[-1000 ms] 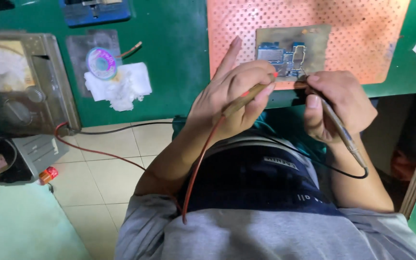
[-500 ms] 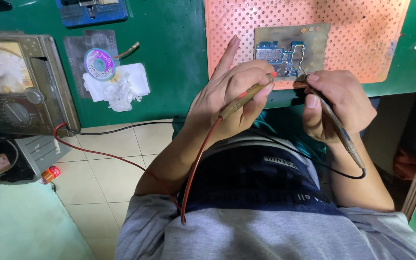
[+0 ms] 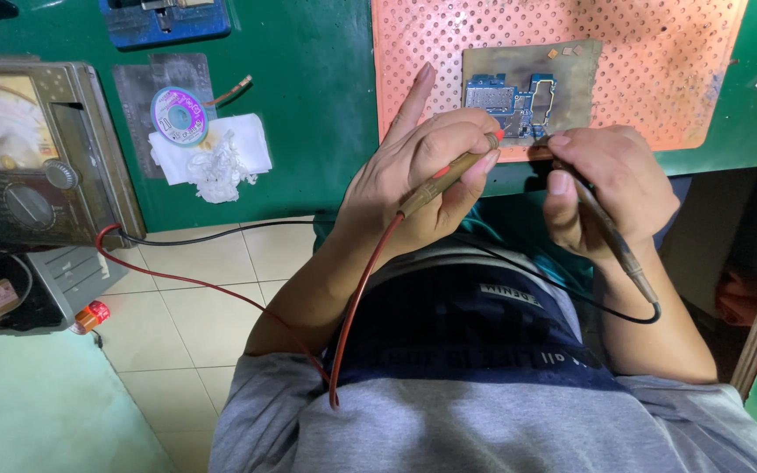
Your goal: Testing electrical connections on a mobile phone motherboard using multimeter probes at a repair bench.
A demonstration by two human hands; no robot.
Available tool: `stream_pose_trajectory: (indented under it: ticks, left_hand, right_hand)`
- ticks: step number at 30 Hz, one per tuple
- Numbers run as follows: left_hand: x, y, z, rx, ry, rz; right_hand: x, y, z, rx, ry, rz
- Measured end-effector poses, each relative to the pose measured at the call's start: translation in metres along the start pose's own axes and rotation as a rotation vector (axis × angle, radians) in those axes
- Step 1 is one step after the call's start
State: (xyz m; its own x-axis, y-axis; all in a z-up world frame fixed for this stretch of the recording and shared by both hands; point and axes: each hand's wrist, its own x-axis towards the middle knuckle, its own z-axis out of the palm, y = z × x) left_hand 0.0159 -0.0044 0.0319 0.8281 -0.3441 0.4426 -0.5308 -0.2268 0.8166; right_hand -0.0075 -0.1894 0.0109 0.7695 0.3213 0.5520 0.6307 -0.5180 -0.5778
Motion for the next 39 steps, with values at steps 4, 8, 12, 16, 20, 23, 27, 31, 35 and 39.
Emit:
stream_pose_trajectory:
  ticks: [4,8,12,16,20,23,27,31,35,39]
  left_hand:
    - [0.000,0.000,0.000,-0.001,-0.006,0.002]
    - [-0.001,-0.001,0.000,0.002,-0.011,-0.001]
    - [0.000,-0.001,0.000,0.023,-0.005,0.012]
    - [0.000,0.000,0.000,0.032,0.001,0.010]
    - [-0.001,0.001,-0.001,0.035,-0.004,-0.005]
    - [-0.002,0.000,0.000,0.043,-0.010,-0.025]
    - [-0.028,-0.026,0.010,0.170,-0.024,0.156]
    - [-0.031,-0.022,0.007,0.177,-0.031,0.081]
    - [-0.034,-0.024,0.015,0.268,0.008,0.030]
    - [-0.035,-0.026,0.015,0.266,-0.016,0.043]
  right_hand:
    - [0.002,0.001,0.002,-0.008,0.002,-0.025]
    - [0.004,0.000,0.002,-0.028,-0.010,-0.017]
    - [0.007,-0.001,0.002,-0.017,-0.018,-0.015]
    - [0.006,0.000,0.003,-0.027,-0.005,-0.023]
    - [0.006,-0.001,0.003,-0.019,-0.016,-0.015]
    - [0.007,-0.003,0.001,-0.021,-0.033,-0.003]
    - [-0.002,-0.004,-0.005,-0.123,-0.160,0.098]
    - [-0.005,-0.002,-0.004,-0.102,-0.179,0.016]
    - [-0.012,-0.002,-0.003,0.042,-0.215,0.081]
    - [-0.014,0.001,-0.002,0.028,-0.167,0.037]
